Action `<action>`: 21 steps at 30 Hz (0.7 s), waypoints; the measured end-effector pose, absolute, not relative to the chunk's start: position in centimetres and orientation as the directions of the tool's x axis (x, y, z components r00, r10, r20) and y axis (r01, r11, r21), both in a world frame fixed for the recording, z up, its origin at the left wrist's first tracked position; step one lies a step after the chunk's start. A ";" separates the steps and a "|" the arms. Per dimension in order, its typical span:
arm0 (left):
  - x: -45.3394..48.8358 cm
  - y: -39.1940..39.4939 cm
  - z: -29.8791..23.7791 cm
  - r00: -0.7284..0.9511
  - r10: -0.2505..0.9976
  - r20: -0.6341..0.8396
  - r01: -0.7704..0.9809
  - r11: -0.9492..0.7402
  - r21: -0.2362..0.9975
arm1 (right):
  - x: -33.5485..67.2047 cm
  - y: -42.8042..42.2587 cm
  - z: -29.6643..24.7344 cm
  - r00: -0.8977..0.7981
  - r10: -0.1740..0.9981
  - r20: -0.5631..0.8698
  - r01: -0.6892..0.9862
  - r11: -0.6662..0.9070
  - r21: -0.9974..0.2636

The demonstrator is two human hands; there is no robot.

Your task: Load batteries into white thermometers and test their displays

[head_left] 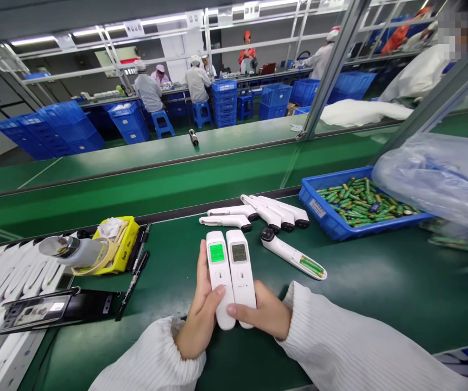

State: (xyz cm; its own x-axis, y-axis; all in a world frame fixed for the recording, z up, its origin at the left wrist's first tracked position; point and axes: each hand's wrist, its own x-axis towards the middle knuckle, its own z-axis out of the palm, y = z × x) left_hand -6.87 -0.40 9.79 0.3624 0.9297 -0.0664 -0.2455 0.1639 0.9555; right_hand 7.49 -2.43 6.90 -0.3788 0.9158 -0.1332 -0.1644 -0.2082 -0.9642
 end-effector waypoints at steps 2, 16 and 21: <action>-6.8 -0.5 9.6 0.379 0.923 -0.072 -0.261 0.181 0.948 | 7.5 -2.4 7.0 -0.381 0.914 -0.139 -0.203 -0.230 -0.952; -7.1 -0.8 9.1 0.382 0.924 -0.022 -0.150 0.085 0.985 | 7.3 -2.5 6.9 -0.389 0.920 -0.053 -0.338 -0.196 -0.920; -7.2 -0.8 9.1 0.389 0.921 -0.008 -0.151 0.072 0.986 | 7.2 -2.3 6.8 -0.381 0.917 -0.122 -0.285 -0.242 -0.927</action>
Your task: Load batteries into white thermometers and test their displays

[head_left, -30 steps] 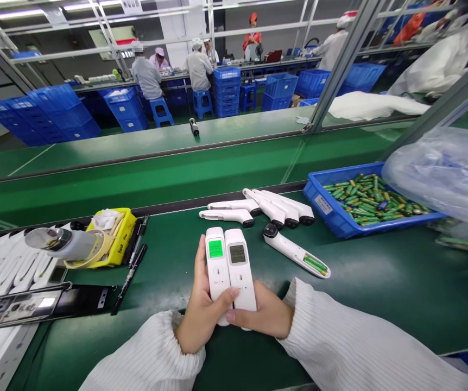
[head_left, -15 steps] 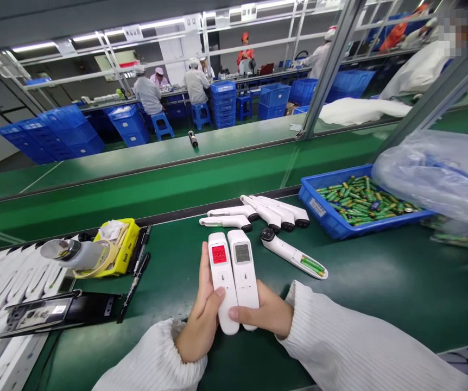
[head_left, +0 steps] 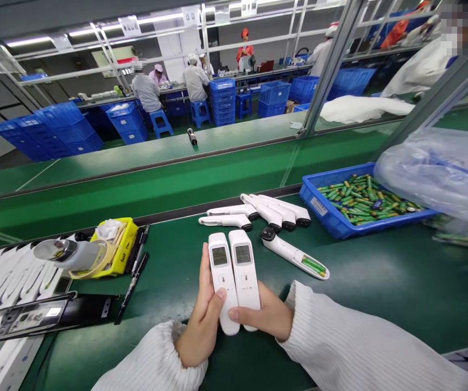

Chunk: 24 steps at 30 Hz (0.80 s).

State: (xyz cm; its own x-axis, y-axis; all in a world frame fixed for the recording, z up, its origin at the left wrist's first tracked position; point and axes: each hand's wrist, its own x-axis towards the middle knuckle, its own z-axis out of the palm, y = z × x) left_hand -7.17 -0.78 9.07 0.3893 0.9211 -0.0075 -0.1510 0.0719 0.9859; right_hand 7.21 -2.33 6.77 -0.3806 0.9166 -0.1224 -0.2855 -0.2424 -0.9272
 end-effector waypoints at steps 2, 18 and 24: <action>-7.2 -0.8 9.1 0.393 0.919 -0.007 -0.164 0.077 0.983 | 7.2 -2.3 6.7 -0.385 0.914 -0.130 -0.294 -0.255 -0.921; -7.4 -0.6 8.9 0.417 0.908 0.028 -0.140 0.034 0.990 | 7.4 -2.3 6.2 -0.398 0.902 -0.166 -0.250 -0.281 -0.927; -7.6 -0.6 8.7 0.406 0.914 0.009 -0.111 0.040 0.993 | 7.4 -2.4 6.5 -0.410 0.899 -0.154 -0.257 -0.276 -0.926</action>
State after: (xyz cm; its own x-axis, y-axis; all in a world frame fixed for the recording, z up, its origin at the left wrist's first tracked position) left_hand -7.57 -0.64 8.72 0.4055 0.9140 0.0085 -0.1109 0.0400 0.9930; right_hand 7.41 -2.38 6.45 -0.4096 0.8992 -0.1540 -0.2574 -0.2759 -0.9261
